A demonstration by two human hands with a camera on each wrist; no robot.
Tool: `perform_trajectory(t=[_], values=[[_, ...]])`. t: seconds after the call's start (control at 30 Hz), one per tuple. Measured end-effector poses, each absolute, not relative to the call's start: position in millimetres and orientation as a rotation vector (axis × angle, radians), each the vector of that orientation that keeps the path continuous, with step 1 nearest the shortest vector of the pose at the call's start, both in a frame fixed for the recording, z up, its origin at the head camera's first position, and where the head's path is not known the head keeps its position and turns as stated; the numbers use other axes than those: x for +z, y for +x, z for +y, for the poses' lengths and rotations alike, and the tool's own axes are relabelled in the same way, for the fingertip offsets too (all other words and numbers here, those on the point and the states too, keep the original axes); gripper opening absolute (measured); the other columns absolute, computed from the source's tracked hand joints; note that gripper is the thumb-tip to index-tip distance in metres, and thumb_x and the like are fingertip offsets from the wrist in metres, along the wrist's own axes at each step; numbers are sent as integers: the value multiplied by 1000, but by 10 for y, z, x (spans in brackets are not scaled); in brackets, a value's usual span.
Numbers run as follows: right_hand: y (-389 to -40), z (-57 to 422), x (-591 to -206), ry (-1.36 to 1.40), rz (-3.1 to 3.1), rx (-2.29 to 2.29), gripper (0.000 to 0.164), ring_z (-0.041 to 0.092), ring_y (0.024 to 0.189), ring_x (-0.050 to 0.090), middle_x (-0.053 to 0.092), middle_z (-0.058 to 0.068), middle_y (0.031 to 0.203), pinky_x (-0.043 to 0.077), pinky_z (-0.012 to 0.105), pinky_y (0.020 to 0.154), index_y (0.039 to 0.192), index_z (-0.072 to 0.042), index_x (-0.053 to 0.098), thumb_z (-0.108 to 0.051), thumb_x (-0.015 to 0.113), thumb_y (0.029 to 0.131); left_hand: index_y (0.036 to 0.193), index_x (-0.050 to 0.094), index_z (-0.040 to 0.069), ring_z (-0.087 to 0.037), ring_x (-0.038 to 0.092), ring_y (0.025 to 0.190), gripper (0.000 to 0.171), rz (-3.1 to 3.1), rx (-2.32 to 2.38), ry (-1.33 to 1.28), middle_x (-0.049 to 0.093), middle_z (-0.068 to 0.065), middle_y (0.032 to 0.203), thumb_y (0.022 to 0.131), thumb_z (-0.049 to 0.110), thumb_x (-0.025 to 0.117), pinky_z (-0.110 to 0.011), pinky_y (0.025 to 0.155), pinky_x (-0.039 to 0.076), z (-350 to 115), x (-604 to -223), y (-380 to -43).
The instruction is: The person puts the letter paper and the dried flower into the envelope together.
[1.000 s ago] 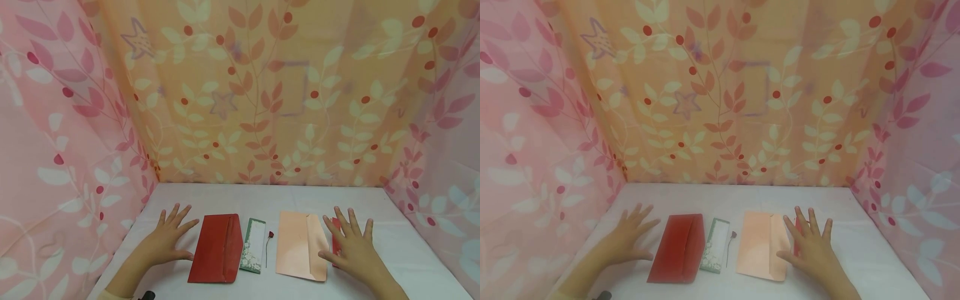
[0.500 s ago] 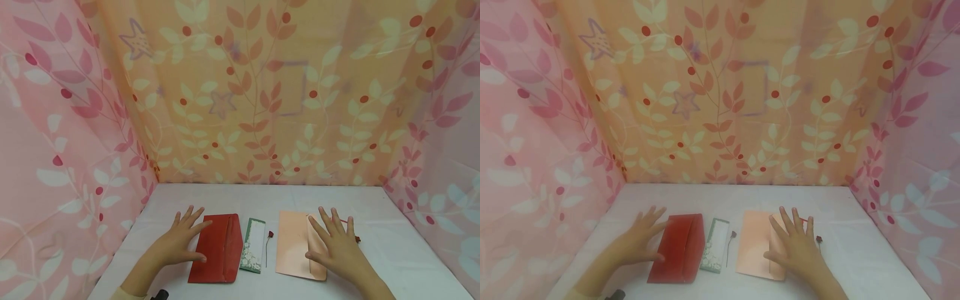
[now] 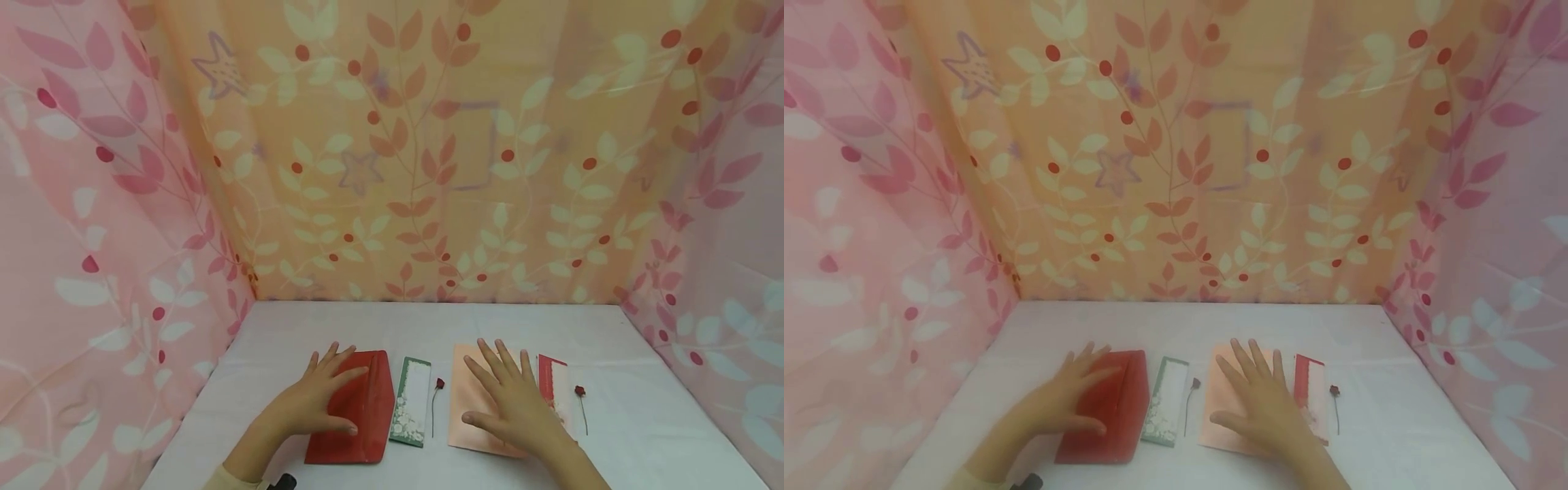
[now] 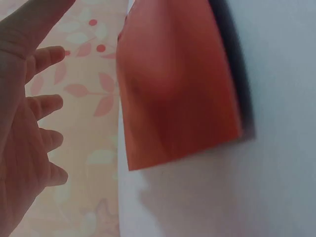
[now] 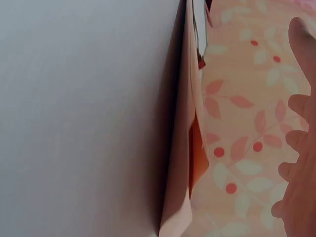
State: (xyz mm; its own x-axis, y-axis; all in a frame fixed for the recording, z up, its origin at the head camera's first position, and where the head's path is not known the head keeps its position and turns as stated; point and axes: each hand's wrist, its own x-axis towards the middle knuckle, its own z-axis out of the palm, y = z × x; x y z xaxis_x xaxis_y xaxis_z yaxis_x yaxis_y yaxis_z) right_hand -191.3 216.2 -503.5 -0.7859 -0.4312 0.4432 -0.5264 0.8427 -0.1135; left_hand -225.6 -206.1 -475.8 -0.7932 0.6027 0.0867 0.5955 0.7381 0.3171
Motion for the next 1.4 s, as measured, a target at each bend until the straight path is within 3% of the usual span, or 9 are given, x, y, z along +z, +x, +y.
perform_trajectory(t=[0.23, 0.37, 0.47, 0.67, 0.97, 1.13, 1.4], values=[[-1914, 1914, -5102, 795, -2577, 354, 92, 38, 157, 12, 17, 4, 172, -3, 67, 121, 160, -31, 33, -72, 66, 85, 156, 42, 32, -41, 4, 157, 101, 2863, 543, 1054, 20, -6, 171, 71, 70, 80, -72, 119, 9, -1986, -4838, -2248], [-1915, 1794, -5119, 807, -2596, 367, 90, 36, 158, 12, 16, 1, 172, -6, 64, 122, 159, -30, 35, -75, 62, 86, 157, 40, 34, -42, 5, 157, 101, 2828, 525, 1062, 20, -6, 171, 71, 74, 78, -72, 119, 9, -1938, -4892, -2276], [-1929, 1696, -5129, 800, -2618, 384, 89, 32, 159, 11, 14, -4, 172, -6, 63, 122, 159, -32, 36, -74, 63, 86, 157, 37, 39, -39, 4, 158, 103, 2813, 480, 1041, 17, -2, 172, 70, 79, 74, -71, 119, 11, -1912, -4942, -2318], [-1988, 1469, -5149, 800, -2650, 409, 87, 27, 159, 10, 14, -9, 172, 6, 68, 121, 159, -38, 33, -73, 65, 86, 157, 36, 40, -41, 7, 157, 104, 2850, 435, 1048, 17, -1, 172, 68, 82, 71, -73, 118, 12, -1926, -4991, -2387], [-2025, 1171, -5162, 880, -2662, 495, 83, 31, 157, 17, 21, -7, 170, 14, 71, 118, 159, -39, 32, -69, 63, 89, 157, 38, 39, -42, 8, 157, 102, 2816, 473, 1024, 20, -4, 171, 70, 79, 74, -74, 117, 14, -1958, -4972, -2349], [-2048, 1031, -5182, 904, -2668, 589, 80, 31, 156, 22, 29, -4, 168, 15, 71, 118, 158, -36, 37, -64, 68, 89, 156, 39, 39, -41, 8, 157, 101, 2808, 482, 1015, 20, -4, 171, 70, 79, 74, -74, 117, 14, -1969, -4980, -2354], [-2069, 832, -5212, 865, -2704, 857, 73, 40, 151, 32, 38, 2, 164, 16, 72, 118, 152, -20, 50, -50, 75, 89, 154, 42, 40, -42, 8, 157, 98, 2796, 478, 1003, 22, -5, 170, 70, 79, 74, -74, 117, 15, -1971, -4993, -2357]])
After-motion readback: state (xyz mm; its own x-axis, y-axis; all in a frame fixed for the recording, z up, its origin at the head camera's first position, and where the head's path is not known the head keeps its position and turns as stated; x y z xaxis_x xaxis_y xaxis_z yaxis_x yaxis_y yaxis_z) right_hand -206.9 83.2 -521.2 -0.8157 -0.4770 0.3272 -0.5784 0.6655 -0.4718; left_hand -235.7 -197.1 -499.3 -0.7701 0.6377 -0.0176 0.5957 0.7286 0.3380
